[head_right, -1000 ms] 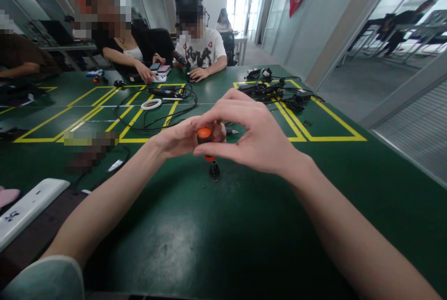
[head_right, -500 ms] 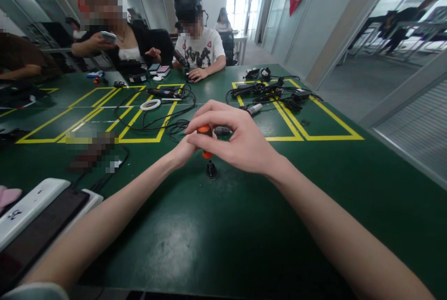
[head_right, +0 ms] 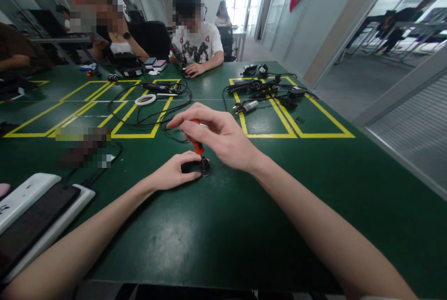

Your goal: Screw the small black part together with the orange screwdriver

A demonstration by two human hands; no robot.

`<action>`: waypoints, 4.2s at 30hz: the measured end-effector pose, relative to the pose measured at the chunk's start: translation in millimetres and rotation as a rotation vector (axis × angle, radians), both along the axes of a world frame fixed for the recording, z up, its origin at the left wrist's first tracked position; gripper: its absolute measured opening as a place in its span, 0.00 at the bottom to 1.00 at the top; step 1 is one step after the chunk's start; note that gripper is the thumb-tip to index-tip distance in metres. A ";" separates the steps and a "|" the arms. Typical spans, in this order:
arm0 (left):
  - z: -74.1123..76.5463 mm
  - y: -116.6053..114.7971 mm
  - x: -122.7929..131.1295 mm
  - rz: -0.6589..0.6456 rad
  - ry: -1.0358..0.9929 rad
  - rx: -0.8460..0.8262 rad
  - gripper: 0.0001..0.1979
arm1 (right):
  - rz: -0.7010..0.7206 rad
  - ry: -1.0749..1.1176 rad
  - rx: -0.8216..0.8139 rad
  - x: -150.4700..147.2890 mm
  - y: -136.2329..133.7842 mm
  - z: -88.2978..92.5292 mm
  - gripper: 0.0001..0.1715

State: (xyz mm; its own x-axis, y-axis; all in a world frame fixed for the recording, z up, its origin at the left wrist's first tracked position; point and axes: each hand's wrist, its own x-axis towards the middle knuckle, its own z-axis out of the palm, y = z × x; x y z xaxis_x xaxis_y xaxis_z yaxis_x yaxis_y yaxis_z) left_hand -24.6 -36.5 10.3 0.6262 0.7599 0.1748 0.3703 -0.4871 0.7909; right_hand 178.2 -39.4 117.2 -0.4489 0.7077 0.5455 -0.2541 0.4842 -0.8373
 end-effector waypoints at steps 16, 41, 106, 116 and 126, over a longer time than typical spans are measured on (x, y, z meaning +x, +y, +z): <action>0.2 -6.5 1.9 -0.003 -0.033 -0.012 0.16 | 0.164 0.221 -0.359 -4.8 -6.1 1.8 0.08; 0.0 -5.4 2.2 0.001 -0.020 -0.026 0.17 | 0.222 0.095 -0.368 -4.9 -5.6 -4.2 0.27; 1.5 -6.1 2.6 0.007 0.009 -0.006 0.19 | 0.242 0.269 -0.403 -11.7 -8.6 -11.2 0.24; -1.6 -6.0 2.5 0.023 -0.010 0.014 0.17 | 0.248 0.275 -0.421 -14.7 -9.1 -14.3 0.25; -1.5 -6.0 0.7 0.042 0.008 0.017 0.17 | 0.276 0.289 -0.460 -18.8 -9.6 -15.8 0.28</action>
